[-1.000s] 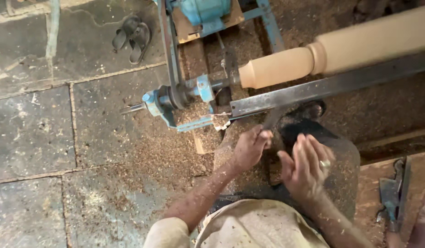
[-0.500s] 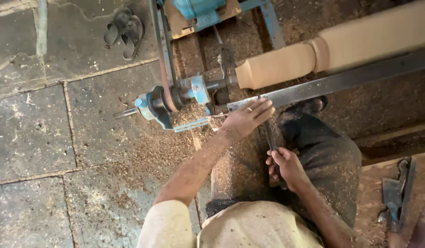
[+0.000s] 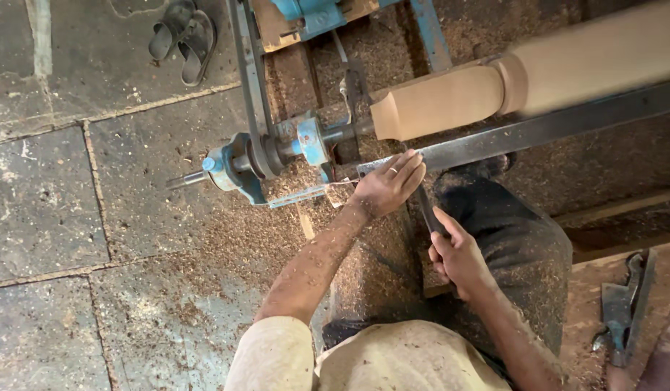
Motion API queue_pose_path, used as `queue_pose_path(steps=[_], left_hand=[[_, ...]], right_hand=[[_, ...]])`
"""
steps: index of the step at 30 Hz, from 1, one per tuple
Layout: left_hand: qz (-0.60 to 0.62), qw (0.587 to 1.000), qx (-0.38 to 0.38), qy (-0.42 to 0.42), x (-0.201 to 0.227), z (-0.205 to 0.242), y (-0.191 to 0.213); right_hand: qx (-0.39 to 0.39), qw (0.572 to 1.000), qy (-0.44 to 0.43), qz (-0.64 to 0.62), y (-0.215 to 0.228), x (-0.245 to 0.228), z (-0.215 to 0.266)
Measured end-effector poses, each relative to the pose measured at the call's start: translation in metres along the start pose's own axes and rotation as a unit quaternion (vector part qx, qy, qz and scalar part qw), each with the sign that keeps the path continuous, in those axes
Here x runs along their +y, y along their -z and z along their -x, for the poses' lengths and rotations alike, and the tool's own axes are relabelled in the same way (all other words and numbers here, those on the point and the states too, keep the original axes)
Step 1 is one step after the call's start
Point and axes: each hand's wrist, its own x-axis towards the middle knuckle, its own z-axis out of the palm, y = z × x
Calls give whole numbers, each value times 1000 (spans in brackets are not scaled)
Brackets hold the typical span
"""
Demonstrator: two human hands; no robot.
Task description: The person uses a chisel to shape a cylindrical wooden piece mounted on a lathe. They create decorative grooves and contours along the wood's surface as it spins, producing wood shavings.
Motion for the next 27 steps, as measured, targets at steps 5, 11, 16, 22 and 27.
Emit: queue_pose_path(steps=[5, 11, 16, 22, 27], left_hand=[[-3, 1000, 2, 9, 0, -1, -2], [1, 1000, 2, 24, 2, 0, -6], [14, 999, 19, 30, 1, -2, -9], [-12, 1000, 9, -2, 0, 0, -3], [-2, 1000, -3, 0, 1, 2, -5]], right_hand=[[-8, 1000, 7, 3, -1, -8, 3], [-17, 1000, -17, 5, 0, -25, 8], [-14, 1000, -23, -1, 2, -22, 5], [1, 999, 43, -31, -13, 10, 2], [-2, 996, 40, -77, -21, 32, -6]])
